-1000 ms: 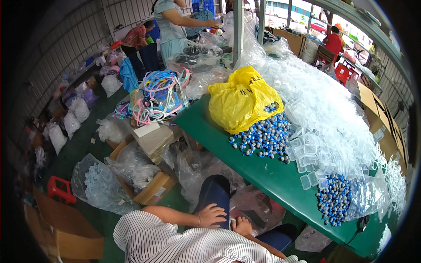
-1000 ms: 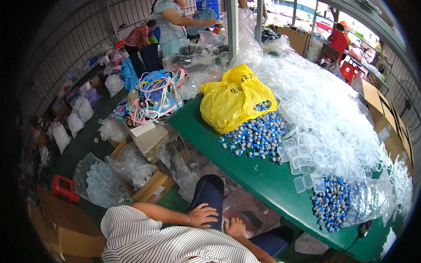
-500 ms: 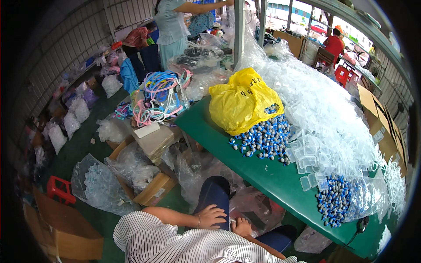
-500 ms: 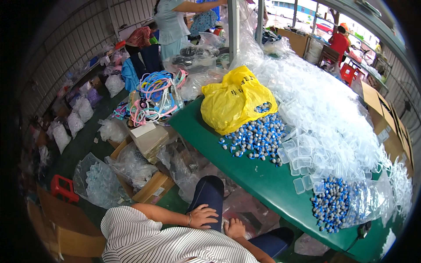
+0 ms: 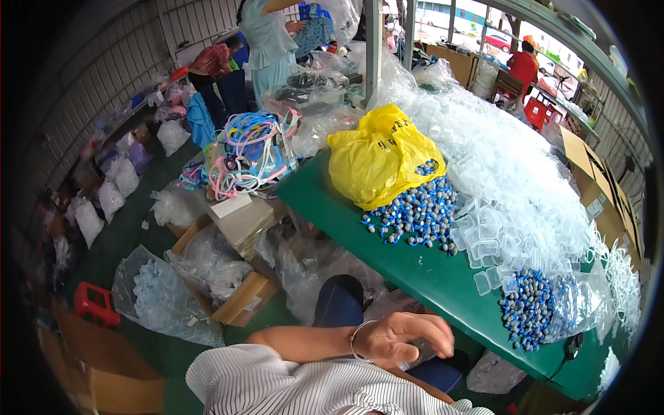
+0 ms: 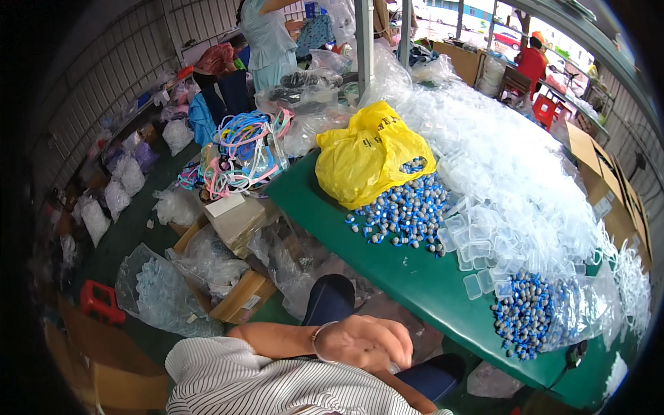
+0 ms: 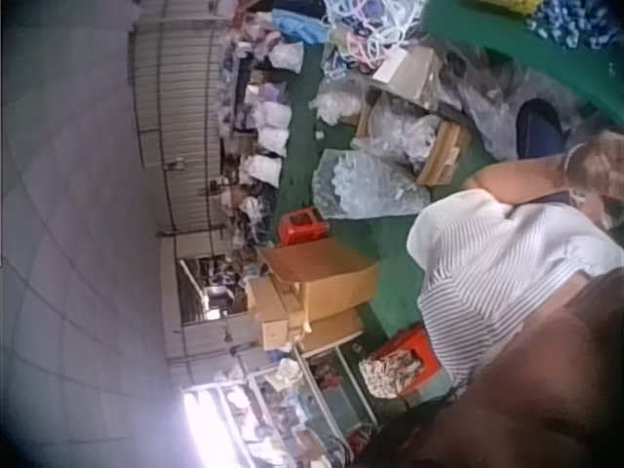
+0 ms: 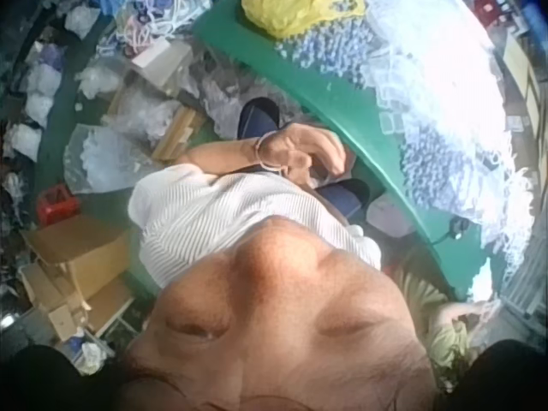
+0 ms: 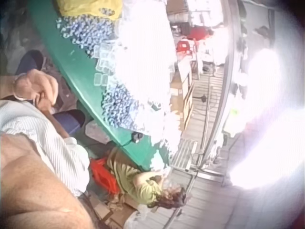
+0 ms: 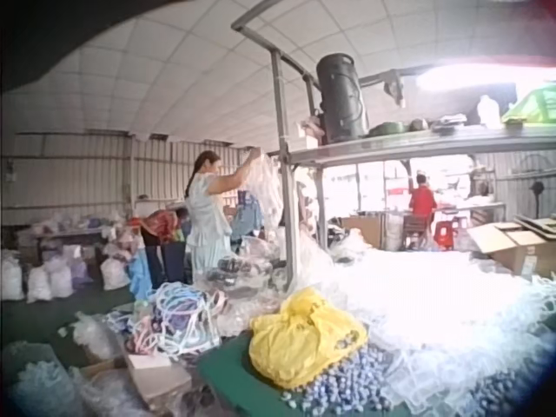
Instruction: The person sorts small blue and silver electrical components by hand, packaging them into plastic boxes.
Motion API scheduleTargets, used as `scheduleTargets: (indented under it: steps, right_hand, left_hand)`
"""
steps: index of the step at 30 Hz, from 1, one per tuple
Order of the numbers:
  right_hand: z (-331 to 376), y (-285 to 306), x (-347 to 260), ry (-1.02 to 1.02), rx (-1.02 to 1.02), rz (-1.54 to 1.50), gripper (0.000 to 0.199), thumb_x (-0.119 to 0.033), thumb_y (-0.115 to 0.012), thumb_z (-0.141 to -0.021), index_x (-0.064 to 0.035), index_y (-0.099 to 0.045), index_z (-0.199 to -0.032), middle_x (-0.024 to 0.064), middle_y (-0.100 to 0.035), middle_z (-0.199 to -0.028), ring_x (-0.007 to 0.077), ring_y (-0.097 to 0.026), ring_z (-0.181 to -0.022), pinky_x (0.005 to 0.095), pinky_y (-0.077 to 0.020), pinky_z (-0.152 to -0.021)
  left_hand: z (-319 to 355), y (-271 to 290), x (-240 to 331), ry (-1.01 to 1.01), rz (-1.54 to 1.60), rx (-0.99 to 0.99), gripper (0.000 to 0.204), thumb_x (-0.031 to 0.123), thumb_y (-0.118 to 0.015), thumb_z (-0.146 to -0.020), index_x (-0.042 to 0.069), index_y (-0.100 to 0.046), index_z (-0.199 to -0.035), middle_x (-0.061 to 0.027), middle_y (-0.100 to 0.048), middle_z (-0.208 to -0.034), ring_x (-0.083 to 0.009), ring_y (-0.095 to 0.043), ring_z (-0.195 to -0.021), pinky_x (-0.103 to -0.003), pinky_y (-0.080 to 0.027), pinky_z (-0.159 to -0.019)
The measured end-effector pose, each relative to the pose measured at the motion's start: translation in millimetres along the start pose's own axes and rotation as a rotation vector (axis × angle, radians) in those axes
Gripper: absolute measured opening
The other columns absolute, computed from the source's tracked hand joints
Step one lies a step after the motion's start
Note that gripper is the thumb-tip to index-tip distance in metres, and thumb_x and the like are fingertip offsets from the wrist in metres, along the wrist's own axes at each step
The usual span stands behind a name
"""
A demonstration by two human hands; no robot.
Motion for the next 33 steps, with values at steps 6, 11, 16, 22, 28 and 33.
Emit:
scheduleTargets:
  steps: [6, 11, 16, 22, 28, 33]
  right_hand:
    - [9.1, 2.3, 8.3, -0.045, 0.000, -0.002, 0.030, -0.029, -0.059, -0.088, 0.0009, -0.062, -0.087, 0.0185, -0.061, -0.082, 0.0332, -0.060, -0.078, 0.0457, -0.0489, -0.071]
    - [10.1, 4.6, 13.0, -0.041, -0.006, 0.020, 0.031, -0.030, -0.058, -0.088, 0.0006, -0.062, -0.089, 0.0186, -0.060, -0.084, 0.0333, -0.059, -0.080, 0.0460, -0.0486, -0.072]
    - [10.7, 3.1, 16.2, -0.036, -0.027, 0.034, 0.031, -0.031, -0.057, -0.088, 0.0003, -0.062, -0.090, 0.0186, -0.060, -0.086, 0.0334, -0.059, -0.082, 0.0464, -0.0483, -0.073]
    - [11.6, 4.6, 21.7, -0.043, -0.044, 0.061, 0.033, -0.032, -0.056, -0.088, -0.0001, -0.061, -0.092, 0.0186, -0.060, -0.089, 0.0336, -0.059, -0.084, 0.0468, -0.0479, -0.075]
    - [12.2, 3.0, 26.5, -0.048, -0.068, 0.084, 0.034, -0.033, -0.055, -0.088, -0.0004, -0.061, -0.094, 0.0186, -0.060, -0.092, 0.0337, -0.058, -0.087, 0.0473, -0.0475, -0.076]
    - [11.6, 4.5, 32.8, -0.052, -0.086, 0.106, 0.035, -0.034, -0.054, -0.087, -0.0007, -0.061, -0.095, 0.0186, -0.060, -0.094, 0.0339, -0.058, -0.089, 0.0476, -0.0472, -0.078]
  left_hand:
    - [-71.7, -47.6, 21.8, -0.424, 0.433, -0.430, 0.061, 0.053, -0.052, -0.092, -0.003, -0.058, -0.115, -0.0162, -0.049, -0.117, -0.0243, -0.050, -0.106, -0.038, -0.037, -0.095]
    - [-64.3, -55.3, 28.2, -0.204, 0.625, -0.416, 0.058, 0.054, -0.053, -0.091, 0.000, -0.059, -0.108, -0.0145, -0.044, -0.121, -0.0240, -0.048, -0.108, -0.038, -0.037, -0.095]
    - [-77.1, -75.1, -17.1, -0.685, 0.805, -0.434, 0.060, 0.050, -0.054, -0.090, -0.008, -0.061, -0.106, -0.0255, -0.043, -0.122, -0.0304, -0.051, -0.107, -0.039, -0.042, -0.092]
    - [-80.3, -75.2, -11.1, -0.668, 0.711, -0.394, 0.062, 0.053, -0.053, -0.090, -0.007, -0.061, -0.105, -0.0255, -0.041, -0.125, -0.0298, -0.050, -0.110, -0.039, -0.040, -0.094]
    - [-80.6, -82.0, -4.4, -0.680, 0.818, -0.344, 0.064, 0.054, -0.053, -0.089, -0.007, -0.060, -0.107, -0.0263, -0.041, -0.126, -0.0299, -0.049, -0.112, -0.040, -0.040, -0.096]
    - [-78.0, -85.1, -5.5, -0.690, 0.862, -0.312, 0.064, 0.053, -0.055, -0.088, -0.008, -0.059, -0.109, -0.0267, -0.040, -0.128, -0.0311, -0.049, -0.114, -0.041, -0.040, -0.097]
Point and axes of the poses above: each hand's wrist, its own z-axis away from the middle knuckle, its own y-axis out of the back of the hand, x = y × z, the point moved 1 cm from there along -z, towards the middle knuckle
